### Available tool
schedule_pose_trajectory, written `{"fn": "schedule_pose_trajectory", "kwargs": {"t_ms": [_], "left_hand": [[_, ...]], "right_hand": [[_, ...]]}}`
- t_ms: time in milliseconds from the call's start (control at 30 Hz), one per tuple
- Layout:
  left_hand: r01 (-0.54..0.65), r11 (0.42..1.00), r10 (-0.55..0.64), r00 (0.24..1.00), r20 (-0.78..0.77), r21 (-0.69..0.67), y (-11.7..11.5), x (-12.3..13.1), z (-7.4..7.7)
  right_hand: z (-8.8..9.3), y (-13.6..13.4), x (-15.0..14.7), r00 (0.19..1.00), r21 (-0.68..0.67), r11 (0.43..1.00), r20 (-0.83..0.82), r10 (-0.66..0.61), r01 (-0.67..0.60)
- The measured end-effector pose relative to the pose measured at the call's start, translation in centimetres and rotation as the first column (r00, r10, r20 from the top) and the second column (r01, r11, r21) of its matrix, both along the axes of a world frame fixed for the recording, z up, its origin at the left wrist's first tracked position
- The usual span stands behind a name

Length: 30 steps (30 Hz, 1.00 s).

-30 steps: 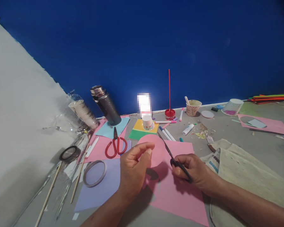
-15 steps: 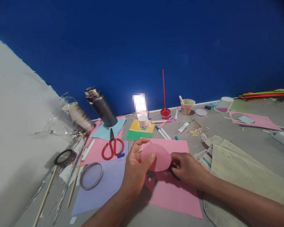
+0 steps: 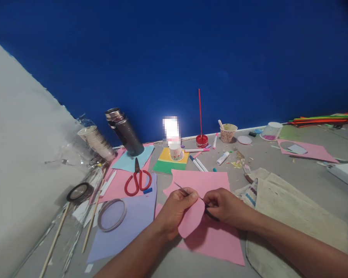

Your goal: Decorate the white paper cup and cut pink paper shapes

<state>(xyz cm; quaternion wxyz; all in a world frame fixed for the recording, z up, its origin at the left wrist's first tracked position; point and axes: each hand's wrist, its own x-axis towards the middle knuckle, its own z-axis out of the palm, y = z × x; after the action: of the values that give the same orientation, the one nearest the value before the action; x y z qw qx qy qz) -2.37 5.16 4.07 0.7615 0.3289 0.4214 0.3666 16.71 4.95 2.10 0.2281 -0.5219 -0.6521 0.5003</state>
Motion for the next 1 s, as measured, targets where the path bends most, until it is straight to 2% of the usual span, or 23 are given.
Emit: {"fn": "schedule_pose_trajectory", "kwargs": {"t_ms": [133, 233, 400, 500, 600, 700, 767, 800, 867, 1000], "left_hand": [[-0.011, 1.000, 0.010, 0.999, 0.046, 0.025, 0.0, 0.2, 0.3], [-0.034, 0.999, 0.033, 0.999, 0.034, 0.039, -0.2, 0.3, 0.5], [-0.051, 0.997, 0.051, 0.999, -0.003, 0.064, -0.2, 0.3, 0.6], [-0.092, 0.990, 0.095, 0.995, -0.027, 0.104, 0.2, 0.0, 0.6], [-0.146, 0.985, 0.146, 0.989, 0.014, 0.091, 0.7, -0.3, 0.6], [-0.251, 0.967, 0.250, 0.968, 0.028, 0.053, 0.8, -0.3, 0.5], [-0.320, 0.947, 0.319, 0.948, 0.012, 0.044, 0.7, -0.3, 0.5], [-0.340, 0.939, 0.340, 0.940, 0.012, 0.050, 0.7, -0.4, 0.5], [-0.357, 0.932, 0.355, 0.934, 0.038, 0.071, 0.9, -0.6, 0.7], [-0.351, 0.932, 0.345, 0.935, 0.083, 0.086, 1.9, -1.1, 1.6]], "right_hand": [[1.0, 0.7, 0.8, 0.976, -0.154, 0.985, -0.214, 0.043, -0.078], [1.3, 0.9, 1.1, 0.953, -0.174, 0.971, -0.284, 0.109, -0.163], [0.8, 1.3, 1.0, 0.940, -0.131, 0.963, -0.281, 0.192, -0.235], [0.7, 1.8, 0.6, 0.971, 0.045, 0.986, -0.170, 0.168, -0.163], [1.4, 2.6, 0.1, 0.991, 0.219, 0.972, 0.120, 0.056, -0.081], [2.6, 3.7, -0.9, 0.886, 0.266, 0.959, 0.463, -0.033, -0.104], [3.2, 4.2, -1.6, 0.800, 0.294, 0.944, 0.597, -0.059, -0.150], [3.2, 4.3, -2.0, 0.775, 0.303, 0.938, 0.629, -0.065, -0.168], [2.8, 4.3, -2.6, 0.786, 0.311, 0.936, 0.615, -0.065, -0.165], [1.2, 4.1, -2.5, 0.918, 0.283, 0.946, 0.394, 0.039, -0.161]]}}
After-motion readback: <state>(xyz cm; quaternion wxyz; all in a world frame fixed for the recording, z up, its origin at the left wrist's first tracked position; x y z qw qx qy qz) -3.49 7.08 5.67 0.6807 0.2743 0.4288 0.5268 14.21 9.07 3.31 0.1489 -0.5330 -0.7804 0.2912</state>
